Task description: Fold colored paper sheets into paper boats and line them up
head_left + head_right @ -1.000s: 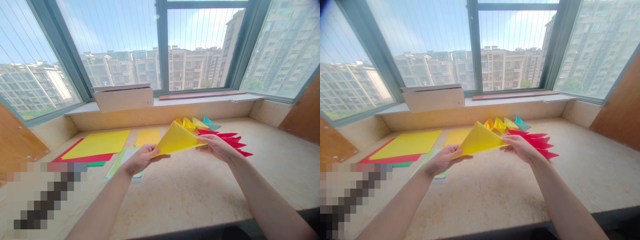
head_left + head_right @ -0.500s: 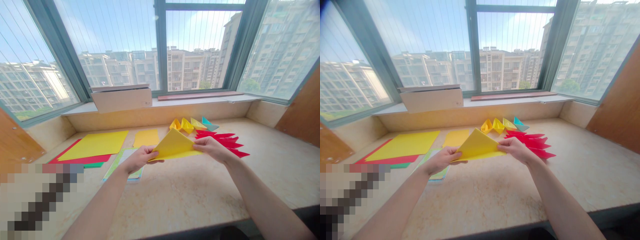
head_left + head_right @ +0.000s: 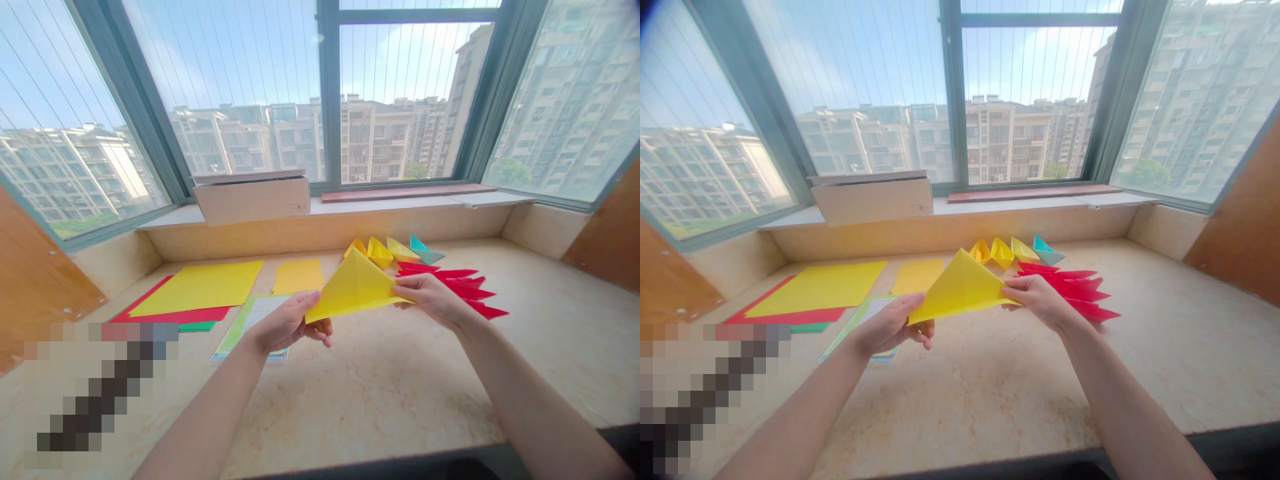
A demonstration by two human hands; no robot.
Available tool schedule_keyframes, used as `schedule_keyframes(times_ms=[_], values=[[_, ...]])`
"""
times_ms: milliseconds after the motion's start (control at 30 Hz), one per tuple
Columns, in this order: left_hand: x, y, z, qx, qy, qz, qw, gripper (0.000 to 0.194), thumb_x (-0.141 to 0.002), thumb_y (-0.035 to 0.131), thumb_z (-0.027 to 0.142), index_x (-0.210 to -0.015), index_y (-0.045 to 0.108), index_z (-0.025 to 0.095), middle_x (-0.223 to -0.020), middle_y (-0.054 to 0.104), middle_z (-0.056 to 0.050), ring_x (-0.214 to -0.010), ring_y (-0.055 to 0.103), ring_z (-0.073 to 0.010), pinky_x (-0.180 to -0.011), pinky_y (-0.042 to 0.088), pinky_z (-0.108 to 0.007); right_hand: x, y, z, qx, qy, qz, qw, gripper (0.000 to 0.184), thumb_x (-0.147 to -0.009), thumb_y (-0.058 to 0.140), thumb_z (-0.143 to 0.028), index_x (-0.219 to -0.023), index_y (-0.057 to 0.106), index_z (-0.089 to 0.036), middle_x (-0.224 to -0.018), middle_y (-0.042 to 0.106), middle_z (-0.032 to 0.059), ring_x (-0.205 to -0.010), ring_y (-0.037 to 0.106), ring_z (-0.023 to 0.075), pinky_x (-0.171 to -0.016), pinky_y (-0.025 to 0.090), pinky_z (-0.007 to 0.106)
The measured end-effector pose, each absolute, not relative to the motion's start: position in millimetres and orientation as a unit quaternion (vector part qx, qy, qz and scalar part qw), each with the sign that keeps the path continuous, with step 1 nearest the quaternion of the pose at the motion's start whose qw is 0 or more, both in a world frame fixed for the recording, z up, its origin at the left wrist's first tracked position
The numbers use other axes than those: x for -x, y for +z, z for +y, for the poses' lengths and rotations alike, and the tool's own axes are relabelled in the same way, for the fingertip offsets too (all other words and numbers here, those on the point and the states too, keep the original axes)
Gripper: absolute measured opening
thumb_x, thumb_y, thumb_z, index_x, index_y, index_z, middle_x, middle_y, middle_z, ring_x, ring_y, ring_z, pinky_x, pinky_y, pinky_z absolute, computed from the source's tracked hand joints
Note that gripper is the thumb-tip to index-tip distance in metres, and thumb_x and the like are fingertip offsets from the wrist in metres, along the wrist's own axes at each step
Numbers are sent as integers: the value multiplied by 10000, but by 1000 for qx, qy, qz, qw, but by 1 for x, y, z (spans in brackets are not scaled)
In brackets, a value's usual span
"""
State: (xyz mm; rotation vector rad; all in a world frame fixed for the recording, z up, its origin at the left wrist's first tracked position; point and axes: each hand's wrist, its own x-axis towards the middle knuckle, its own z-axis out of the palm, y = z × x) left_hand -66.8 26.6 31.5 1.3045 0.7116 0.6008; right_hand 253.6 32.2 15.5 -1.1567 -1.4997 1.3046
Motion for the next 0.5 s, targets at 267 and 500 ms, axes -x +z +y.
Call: schedule_keyframes(times_ms=[267, 500], values=[[65, 36, 27, -655, 264, 342, 620, 448, -946, 471, 540, -962, 616, 116, -765, 688, -74, -681, 723, -207, -671, 576, -309, -256, 17, 31, 448, 523, -596, 414, 474, -735, 772, -492, -1081, 766, -168, -1005, 741, 114, -911, 672, 255, -767, 550, 364], [67, 36, 31, -698, 264, 380, 547, 472, -921, 506, 557, -986, 657, 115, -715, 706, -78, -640, 728, -214, -638, 582, -304, -256, 17, 29, 459, 499, -624, 389, 432, -736, 753, -542, -956, 794, -172, -886, 748, 83, -795, 666, 205, -702, 521, 308]])
